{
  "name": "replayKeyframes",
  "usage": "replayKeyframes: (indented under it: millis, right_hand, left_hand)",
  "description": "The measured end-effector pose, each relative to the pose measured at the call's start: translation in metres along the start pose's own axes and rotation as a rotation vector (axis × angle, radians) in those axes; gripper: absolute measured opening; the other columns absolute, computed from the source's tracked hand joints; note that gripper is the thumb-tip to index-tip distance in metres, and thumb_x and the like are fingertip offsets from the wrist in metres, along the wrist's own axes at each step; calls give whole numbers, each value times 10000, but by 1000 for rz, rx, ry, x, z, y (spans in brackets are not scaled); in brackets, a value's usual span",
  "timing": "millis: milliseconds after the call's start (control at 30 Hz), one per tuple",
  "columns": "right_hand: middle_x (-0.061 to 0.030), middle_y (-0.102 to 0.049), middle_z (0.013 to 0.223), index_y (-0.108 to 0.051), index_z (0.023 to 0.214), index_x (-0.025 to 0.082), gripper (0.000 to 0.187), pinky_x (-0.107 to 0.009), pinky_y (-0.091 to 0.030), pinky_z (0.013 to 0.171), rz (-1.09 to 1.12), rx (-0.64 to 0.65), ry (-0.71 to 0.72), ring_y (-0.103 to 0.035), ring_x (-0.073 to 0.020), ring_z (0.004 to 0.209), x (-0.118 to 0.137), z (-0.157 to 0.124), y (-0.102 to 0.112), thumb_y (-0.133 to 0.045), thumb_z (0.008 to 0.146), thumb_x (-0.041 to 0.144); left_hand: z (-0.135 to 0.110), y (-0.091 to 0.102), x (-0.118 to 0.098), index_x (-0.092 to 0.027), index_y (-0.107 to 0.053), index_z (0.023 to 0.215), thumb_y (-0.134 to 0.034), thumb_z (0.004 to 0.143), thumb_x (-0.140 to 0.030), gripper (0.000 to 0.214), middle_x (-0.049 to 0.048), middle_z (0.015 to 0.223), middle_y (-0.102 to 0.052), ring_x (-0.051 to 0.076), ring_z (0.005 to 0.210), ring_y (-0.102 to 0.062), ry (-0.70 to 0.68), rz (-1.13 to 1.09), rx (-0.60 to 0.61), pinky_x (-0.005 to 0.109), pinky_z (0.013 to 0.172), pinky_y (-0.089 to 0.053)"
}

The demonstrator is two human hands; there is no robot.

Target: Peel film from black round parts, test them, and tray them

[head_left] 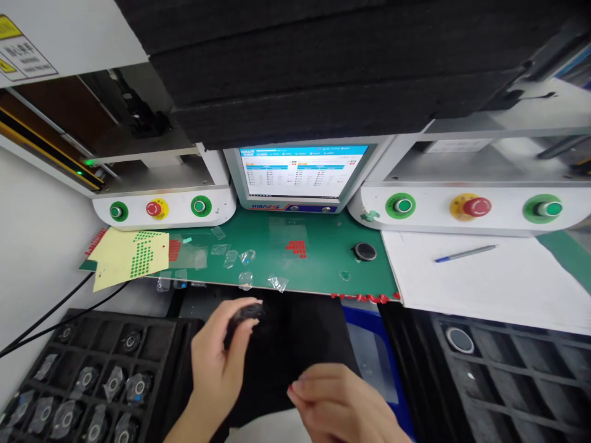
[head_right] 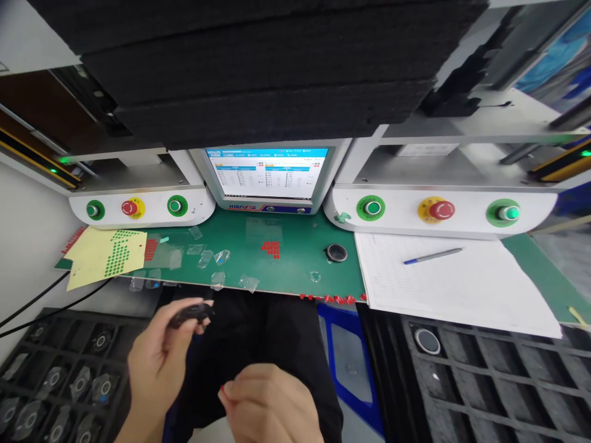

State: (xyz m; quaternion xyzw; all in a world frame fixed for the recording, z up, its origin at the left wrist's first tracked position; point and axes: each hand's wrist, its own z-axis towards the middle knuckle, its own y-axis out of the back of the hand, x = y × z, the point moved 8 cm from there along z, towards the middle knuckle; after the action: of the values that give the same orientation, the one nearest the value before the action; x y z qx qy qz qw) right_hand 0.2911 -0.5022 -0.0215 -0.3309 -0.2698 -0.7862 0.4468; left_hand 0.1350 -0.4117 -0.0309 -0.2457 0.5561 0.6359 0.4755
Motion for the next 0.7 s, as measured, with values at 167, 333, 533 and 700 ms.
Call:
replayKeyframes:
  millis: [167,333,533,700]
  right_hand:
    - [-29,-704,657,-678,740,197,184,-248,-570,569,354,54,-866,-671,-164,600,-114,-46,-46,-798,723,335]
    - [-17,-632,570,-663,788,146,550,-291,-573,559,495,59,-1202,-636,-165,544,-164,-68,-77,-823,575,627]
    - [36,-513,487,-633,668,144,599,-252,-534,533,521,-104,-1395,-555,-117,488,-179,-71,-87,-824,487,683]
    - [52,-462,445,-627,593,147,571,-233,-469,484,513,-181,-1403,-474,-90,447,-179,-67,-88,-850,436,648]
  left_hand:
    - [-3,19,31,-219,-681,989,-615,936,-353,158,3,870,-748,101,641,-637,298,-219,-203,172,639,-546]
    - [-8,18,47,-197,-699,971,-653,896,-409,229,13,819,-733,110,629,-628,386,-267,-178,186,631,-540]
    - [-11,4,72,-178,-695,993,-625,909,-426,270,33,796,-735,127,619,-641,404,-283,-12,199,590,-530]
    - [-12,-8,77,-177,-671,977,-638,895,-437,275,25,771,-721,145,637,-678,456,-362,23,213,595,-551]
